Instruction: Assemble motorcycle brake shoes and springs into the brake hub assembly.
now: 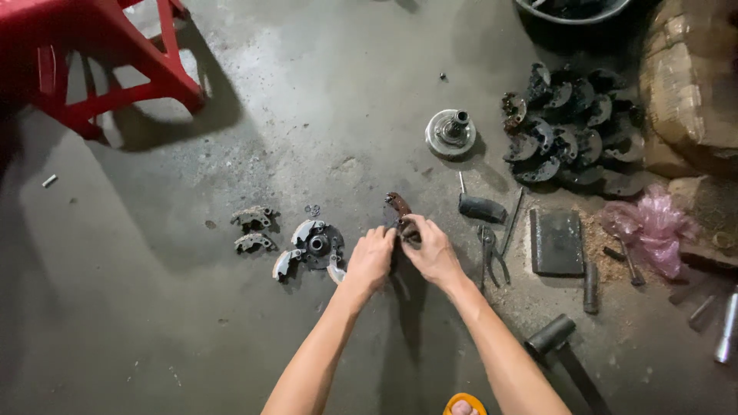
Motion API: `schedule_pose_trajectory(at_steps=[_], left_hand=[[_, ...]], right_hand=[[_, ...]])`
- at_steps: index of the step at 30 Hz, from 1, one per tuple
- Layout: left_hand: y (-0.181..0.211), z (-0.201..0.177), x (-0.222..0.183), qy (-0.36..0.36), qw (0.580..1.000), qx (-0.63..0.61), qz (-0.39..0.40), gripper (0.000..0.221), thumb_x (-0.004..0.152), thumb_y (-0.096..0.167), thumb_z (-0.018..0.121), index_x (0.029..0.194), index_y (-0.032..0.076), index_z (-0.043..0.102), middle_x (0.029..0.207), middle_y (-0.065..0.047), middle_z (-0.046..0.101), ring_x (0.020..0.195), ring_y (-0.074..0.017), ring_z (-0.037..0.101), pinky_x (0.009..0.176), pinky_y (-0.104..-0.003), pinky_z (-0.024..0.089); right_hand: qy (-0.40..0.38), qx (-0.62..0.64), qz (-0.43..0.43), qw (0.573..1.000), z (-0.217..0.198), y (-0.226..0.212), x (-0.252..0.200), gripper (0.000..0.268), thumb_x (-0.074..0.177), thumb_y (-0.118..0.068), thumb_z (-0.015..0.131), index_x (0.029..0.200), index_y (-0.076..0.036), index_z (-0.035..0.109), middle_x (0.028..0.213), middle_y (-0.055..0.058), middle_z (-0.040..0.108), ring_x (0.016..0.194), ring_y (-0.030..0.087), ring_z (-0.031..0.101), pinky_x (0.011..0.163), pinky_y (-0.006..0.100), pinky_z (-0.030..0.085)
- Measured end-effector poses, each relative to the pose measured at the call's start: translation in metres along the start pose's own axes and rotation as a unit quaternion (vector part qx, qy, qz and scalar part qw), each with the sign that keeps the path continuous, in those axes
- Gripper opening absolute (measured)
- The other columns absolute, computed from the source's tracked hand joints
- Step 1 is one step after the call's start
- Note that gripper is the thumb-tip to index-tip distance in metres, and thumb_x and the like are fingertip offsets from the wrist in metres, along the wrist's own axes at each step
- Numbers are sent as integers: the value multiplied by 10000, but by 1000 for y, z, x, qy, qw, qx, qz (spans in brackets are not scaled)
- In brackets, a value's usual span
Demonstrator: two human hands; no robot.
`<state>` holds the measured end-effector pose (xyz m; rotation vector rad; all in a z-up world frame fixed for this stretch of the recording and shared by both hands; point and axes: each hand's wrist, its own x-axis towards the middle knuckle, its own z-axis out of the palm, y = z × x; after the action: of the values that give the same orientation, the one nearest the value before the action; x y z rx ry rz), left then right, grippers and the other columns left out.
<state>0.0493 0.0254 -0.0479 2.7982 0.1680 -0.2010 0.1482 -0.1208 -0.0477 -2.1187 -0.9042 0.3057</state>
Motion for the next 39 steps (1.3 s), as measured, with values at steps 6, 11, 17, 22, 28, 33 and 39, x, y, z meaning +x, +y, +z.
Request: schedule_pose_trajectory(at_steps=[6, 11, 17, 22, 28, 33, 39], left_hand=[[-21, 4, -3, 38, 979, -191, -64, 285, 909, 111, 643, 1191, 65, 643, 1040, -149, 630, 1038, -397, 649, 856, -495, 574], [3, -65, -26, 36, 880, -447, -159, 211, 865, 182, 755, 1057, 95, 750, 970, -124, 781, 990, -321, 750, 813, -434, 596], [-34, -5, -13, -5, 707, -671, -224, 358, 922, 115, 748, 1213, -82, 681, 965, -286, 743, 815, -322, 751, 740, -459, 641], [-32, -11, -17, -46, 715, -659, -228, 417, 895, 144, 766, 1230, -91, 686, 1048, -244, 731, 910, -259, 703, 797, -406, 610], [-54, 58, 11, 51, 979, -136, -144, 341, 808, 92, 689, 1117, -27, 610, 1047, -213, 616, 960, -432, 673, 851, -502, 583], [3, -27, -2, 228, 933, -232, -152, 475, 969, 46, 565, 1416, -86, 479, 1315, -324, 529, 1207, -524, 558, 959, -591, 523], [4, 26, 8, 194, 724, -586, -308, 437, 942, 346, 749, 1165, -30, 740, 1050, -279, 751, 1024, -367, 723, 821, -441, 583]], right_hand=[[-26, 132, 52, 989, -16, -11, -5, 623, 807, 9, 691, 1411, -116, 603, 1212, 206, 698, 1139, 363, 672, 960, 471, 553], [-112, 331, 86, 933, -8, 8, -8, 632, 765, 76, 765, 1379, -17, 649, 1253, 253, 704, 1175, 308, 640, 1025, 497, 523], [-9, 332, 151, 931, -2, 10, -7, 298, 838, -32, 826, 1129, -71, 782, 982, 135, 788, 949, 177, 722, 852, 370, 622], [-18, 319, 118, 940, -6, 6, -11, 303, 837, 20, 782, 1119, -91, 794, 947, 98, 782, 923, 155, 697, 873, 375, 611], [-5, 232, 95, 968, -7, -15, -12, 326, 825, 60, 743, 1121, -69, 785, 982, 164, 791, 951, 271, 758, 858, 429, 614], [62, 323, 252, 910, 15, 4, -1, 372, 802, 41, 817, 1154, 55, 695, 986, 270, 730, 894, 331, 722, 774, 505, 636], [156, 602, 367, 691, 39, -7, 8, 231, 790, 43, 813, 1006, 14, 734, 947, 173, 756, 813, 289, 753, 730, 422, 645]])
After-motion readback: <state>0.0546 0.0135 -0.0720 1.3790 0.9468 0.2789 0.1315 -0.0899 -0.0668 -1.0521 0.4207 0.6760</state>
